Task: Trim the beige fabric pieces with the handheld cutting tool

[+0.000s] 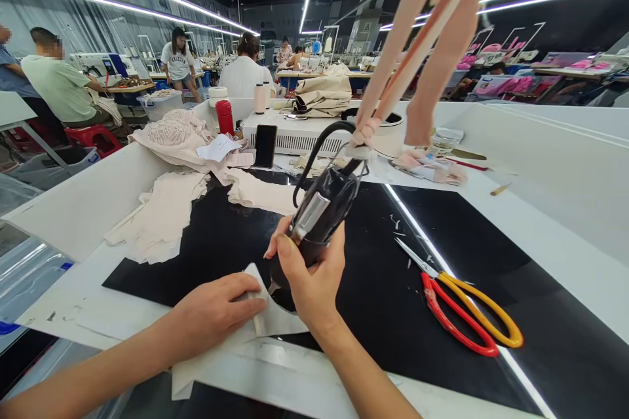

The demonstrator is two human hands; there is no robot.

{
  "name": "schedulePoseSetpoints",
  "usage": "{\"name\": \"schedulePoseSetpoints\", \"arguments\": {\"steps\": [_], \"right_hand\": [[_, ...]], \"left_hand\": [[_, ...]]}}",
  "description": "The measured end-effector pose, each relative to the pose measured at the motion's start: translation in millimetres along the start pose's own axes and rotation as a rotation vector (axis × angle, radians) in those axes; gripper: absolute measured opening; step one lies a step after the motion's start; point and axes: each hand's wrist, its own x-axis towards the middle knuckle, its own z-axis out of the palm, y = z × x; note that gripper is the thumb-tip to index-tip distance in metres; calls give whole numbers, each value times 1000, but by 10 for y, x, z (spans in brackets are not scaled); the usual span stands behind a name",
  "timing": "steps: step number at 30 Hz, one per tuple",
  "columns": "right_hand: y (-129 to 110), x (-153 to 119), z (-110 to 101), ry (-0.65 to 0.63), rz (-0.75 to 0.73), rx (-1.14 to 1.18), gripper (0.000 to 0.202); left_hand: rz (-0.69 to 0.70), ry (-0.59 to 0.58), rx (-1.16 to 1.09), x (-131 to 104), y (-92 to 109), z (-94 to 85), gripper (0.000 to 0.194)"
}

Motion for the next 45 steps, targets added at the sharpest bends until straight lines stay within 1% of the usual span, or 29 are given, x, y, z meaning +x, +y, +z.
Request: {"name": "schedulePoseSetpoints", "arguments": {"steps": [3, 7, 11, 13, 15, 18, 22, 27, 30, 36, 42, 45], "right_hand": [[-13, -24, -23, 5, -4, -1, 43], [-21, -31, -21, 7, 12, -28, 37], [-113, -1, -46, 10, 33, -24, 43], [-189, 8, -91, 31, 10, -19, 44], [-260, 3, -152, 55, -11, -26, 41], [-332, -32, -250, 61, -14, -47, 42], [-373, -98, -345, 60, -3, -73, 42], [-403, -156, -390, 59, -28, -118, 36], [-418, -175, -397, 53, -38, -128, 32], [-421, -214, -410, 73, -13, -122, 37], [-435, -244, -411, 93, 1, -127, 41], [-438, -232, -398, 99, 4, -124, 41]], "left_hand": [[3, 3, 4, -5, 6, 10, 20], [4, -9, 12, -24, 12, 2, 22], [10, -20, 22, -5, 10, -47, 23], [25, 2, 12, 27, 22, -73, 23], [41, 51, -4, 66, 55, -84, 23], [46, 99, -42, 117, 137, -59, 23], [13, 46, -104, 150, 238, 23, 22], [-12, 19, -82, 135, 271, 94, 24], [-6, 21, -78, 118, 270, 94, 24], [-44, 24, -112, 83, 282, 76, 21], [-40, -20, -48, 51, 312, 41, 18], [-23, -8, -25, 51, 332, 32, 17]]}}
